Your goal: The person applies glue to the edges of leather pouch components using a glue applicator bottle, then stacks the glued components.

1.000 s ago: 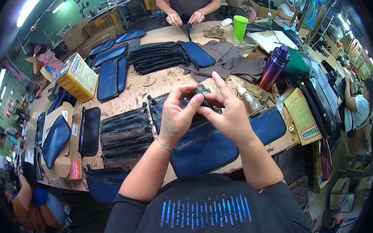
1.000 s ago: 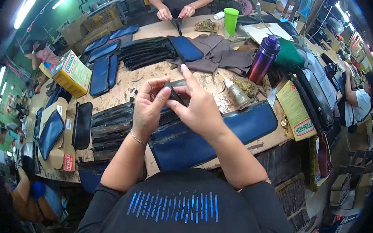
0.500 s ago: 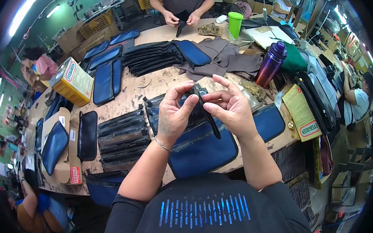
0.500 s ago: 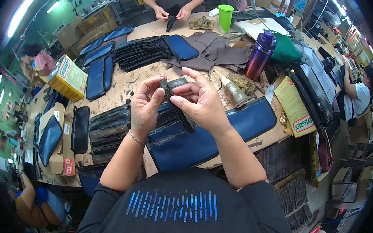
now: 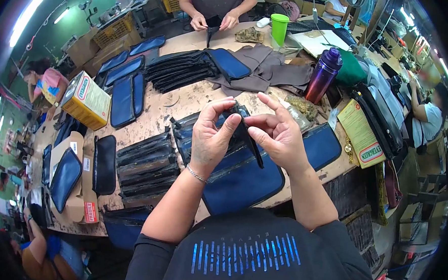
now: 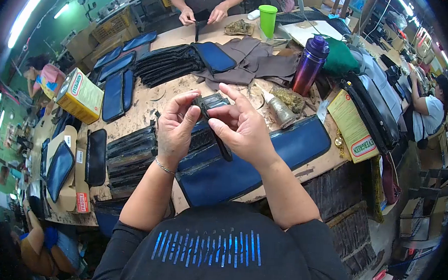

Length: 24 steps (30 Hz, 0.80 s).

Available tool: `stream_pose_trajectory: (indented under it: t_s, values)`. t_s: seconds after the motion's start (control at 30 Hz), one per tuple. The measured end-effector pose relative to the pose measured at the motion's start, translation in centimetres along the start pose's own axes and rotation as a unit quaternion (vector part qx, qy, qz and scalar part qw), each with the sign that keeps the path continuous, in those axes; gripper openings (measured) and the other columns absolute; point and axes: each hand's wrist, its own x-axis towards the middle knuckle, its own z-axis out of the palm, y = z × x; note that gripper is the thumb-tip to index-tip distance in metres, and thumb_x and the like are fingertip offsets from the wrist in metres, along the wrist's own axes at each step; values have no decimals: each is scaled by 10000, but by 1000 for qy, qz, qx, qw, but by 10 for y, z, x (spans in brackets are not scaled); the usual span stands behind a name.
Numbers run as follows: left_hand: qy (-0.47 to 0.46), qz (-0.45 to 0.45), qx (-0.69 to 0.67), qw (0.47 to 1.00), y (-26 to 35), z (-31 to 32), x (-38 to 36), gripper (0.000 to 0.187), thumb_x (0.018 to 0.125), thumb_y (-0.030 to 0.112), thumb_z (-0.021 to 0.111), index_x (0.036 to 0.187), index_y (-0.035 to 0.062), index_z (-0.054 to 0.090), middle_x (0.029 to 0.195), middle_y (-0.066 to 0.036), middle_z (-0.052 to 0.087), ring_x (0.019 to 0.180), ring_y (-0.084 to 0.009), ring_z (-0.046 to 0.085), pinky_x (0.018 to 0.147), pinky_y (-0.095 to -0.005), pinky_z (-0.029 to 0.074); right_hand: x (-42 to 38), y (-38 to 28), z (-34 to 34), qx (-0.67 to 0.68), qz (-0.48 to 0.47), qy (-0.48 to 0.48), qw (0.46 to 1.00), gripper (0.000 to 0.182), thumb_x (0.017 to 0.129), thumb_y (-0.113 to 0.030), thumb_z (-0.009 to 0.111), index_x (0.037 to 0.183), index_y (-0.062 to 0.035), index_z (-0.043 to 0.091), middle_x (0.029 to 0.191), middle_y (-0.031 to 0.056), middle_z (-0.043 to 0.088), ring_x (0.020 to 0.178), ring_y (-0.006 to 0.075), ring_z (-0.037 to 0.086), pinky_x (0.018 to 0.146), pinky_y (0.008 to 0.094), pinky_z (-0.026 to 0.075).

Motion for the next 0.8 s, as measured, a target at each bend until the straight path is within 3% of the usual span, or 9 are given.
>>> stream_pose_trajectory:
  t_s: [0.07,0.13,0.27,0.37,0.47,0.6,0.67,0.7,0.8]
  values:
    - [9,12,-10,1000,0,5,0,301,805,116,575,1060,10,457,1148,-104,459,1041,-157,450,853,-259,395,-2,0,5,-30,-21,23,999,574,750,16,564,1257,-33,303,857,86,589,755,97,561,668,217,457]
    - [16,25,-20,999,4,14,-1,292,794,113,589,1034,10,457,1167,-113,434,1069,-179,432,874,-273,384,-4,-2,8,-224,-131,65,963,554,738,29,555,1241,-32,330,773,74,590,650,102,565,598,220,464]
    - [54,65,-52,995,10,20,-4,216,752,104,638,847,15,465,1227,-154,319,1107,-248,395,901,-323,361,-5,1,9,-237,-167,90,953,531,727,37,555,1217,-25,359,710,69,572,591,114,559,551,235,465]
    - [14,69,284,956,21,14,-6,202,734,163,653,696,12,524,1125,-168,433,1066,-218,438,817,-271,386,-7,6,12,-224,-181,107,952,504,732,41,548,1201,-18,372,698,57,558,590,106,550,552,237,463]
    - [-5,57,276,960,25,12,-4,200,712,163,656,688,6,536,1053,-214,470,1051,-296,445,861,-346,356,-9,14,13,-213,-215,115,946,492,734,46,545,1193,-8,376,703,52,551,587,98,544,551,232,463]
    - [-37,41,237,970,28,13,-5,159,742,132,615,734,-4,534,1069,-223,463,1049,-305,441,870,-346,349,-9,15,13,-197,-215,114,950,479,735,53,536,1184,-5,381,708,50,548,585,88,537,545,223,459]
    - [-51,82,303,948,28,12,-6,108,780,95,556,764,0,506,1144,-170,451,1038,-259,452,865,-325,349,-9,15,13,-179,-216,112,953,463,735,50,532,1172,-6,390,692,40,536,579,79,529,541,220,457]
    - [-55,79,292,952,27,12,-6,101,767,71,565,785,-9,506,1115,-219,444,1049,-312,436,882,-347,342,-9,14,13,-164,-199,116,959,460,735,47,533,1169,-6,391,687,37,532,580,77,528,542,218,456]
    - [-46,23,219,974,24,11,-9,86,765,51,567,776,-4,502,1145,-189,434,1054,-283,432,881,-336,342,-10,12,12,-111,-142,130,975,436,733,34,540,1144,-10,400,686,23,517,591,62,513,546,202,441]
